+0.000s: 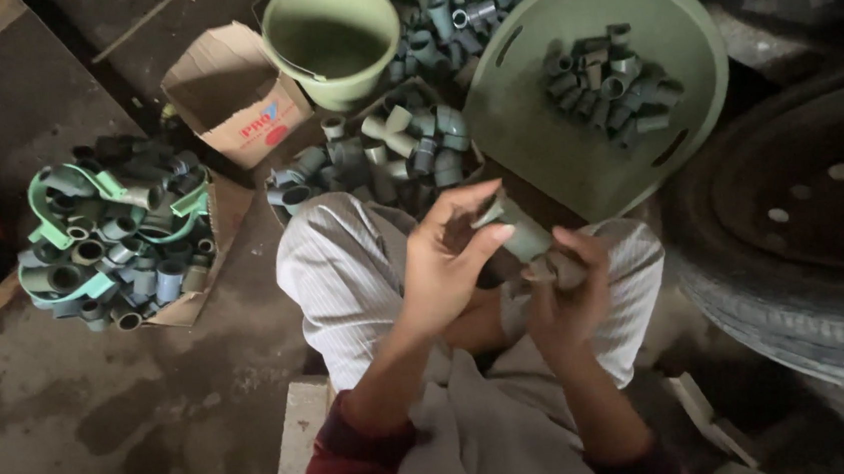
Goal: The person sits cross-legged on the floor and wipes various plastic pipe fittings with a cloth. They pick up fittings from a green basin, wipe them, and place them into a cardboard box. The person handles both elbow and T-shaped fittings.
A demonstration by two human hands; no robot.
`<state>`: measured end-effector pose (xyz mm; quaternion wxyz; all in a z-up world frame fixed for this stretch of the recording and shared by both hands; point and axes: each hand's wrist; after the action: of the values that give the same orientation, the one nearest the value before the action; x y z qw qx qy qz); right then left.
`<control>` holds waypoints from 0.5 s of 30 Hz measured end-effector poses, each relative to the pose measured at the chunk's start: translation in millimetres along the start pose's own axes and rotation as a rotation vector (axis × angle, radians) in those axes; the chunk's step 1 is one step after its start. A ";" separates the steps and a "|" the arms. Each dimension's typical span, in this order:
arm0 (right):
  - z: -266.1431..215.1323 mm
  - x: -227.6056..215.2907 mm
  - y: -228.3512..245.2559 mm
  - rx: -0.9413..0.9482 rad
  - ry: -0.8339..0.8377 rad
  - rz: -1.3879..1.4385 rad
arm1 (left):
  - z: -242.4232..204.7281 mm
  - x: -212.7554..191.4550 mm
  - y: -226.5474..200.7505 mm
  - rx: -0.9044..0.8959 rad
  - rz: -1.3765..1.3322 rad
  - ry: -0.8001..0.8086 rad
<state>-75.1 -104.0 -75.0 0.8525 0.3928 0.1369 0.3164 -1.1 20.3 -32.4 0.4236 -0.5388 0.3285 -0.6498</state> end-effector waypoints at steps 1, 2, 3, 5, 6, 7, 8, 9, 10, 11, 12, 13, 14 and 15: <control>-0.9 -2.2 7.5 0.005 0.001 -0.006 | -2.8 0.3 -5.4 -0.008 0.000 0.000; 1.3 -1.2 12.9 0.133 0.022 0.067 | -1.6 1.1 -10.6 0.007 0.023 0.008; 3.3 -0.2 18.7 0.262 0.045 0.140 | -0.7 1.6 -16.2 0.023 0.047 0.015; 7.0 2.1 21.6 0.449 0.039 0.249 | -4.6 5.7 -10.6 0.094 -0.001 0.038; 8.3 3.1 23.3 0.639 0.031 0.356 | -7.0 7.5 -8.0 0.162 -0.050 0.061; 21.9 11.6 46.6 0.644 0.032 0.356 | -11.0 2.1 -1.6 0.159 -0.045 0.059; 37.6 21.8 68.3 0.889 -0.042 0.353 | -11.6 -2.3 5.5 0.168 -0.131 0.130; 53.1 31.6 90.2 1.131 -0.119 0.345 | -12.3 -6.8 12.8 0.176 -0.216 0.202; 46.8 26.8 74.9 1.131 -0.122 0.341 | -11.8 -4.6 9.2 0.173 -0.219 0.202; 40.2 22.1 59.7 1.184 -0.035 0.302 | -11.3 -2.7 5.7 0.081 -0.355 0.192; 33.6 17.7 45.2 1.237 0.055 0.261 | -10.9 -1.2 1.4 -0.012 -0.489 0.178; 27.5 8.1 22.5 1.239 0.055 0.256 | -9.7 -5.3 0.1 -0.015 -0.491 0.175; 22.7 1.4 -1.9 1.252 -0.041 0.273 | -6.0 -10.2 -1.1 0.044 -0.427 0.196; 18.0 -4.9 -26.0 1.264 -0.136 0.290 | -2.4 -15.3 -2.7 0.102 -0.361 0.216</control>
<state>-58.8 -130.5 -82.9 0.4125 0.8522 0.1879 0.2611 -3.1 35.2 -36.9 0.2893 -0.4940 0.2366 -0.7850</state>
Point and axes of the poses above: each hand's wrist, its own z-axis towards the middle knuckle, its own x-axis out of the palm, y = z × x, and after that the axes turned 12 degrees about -y, right-handed
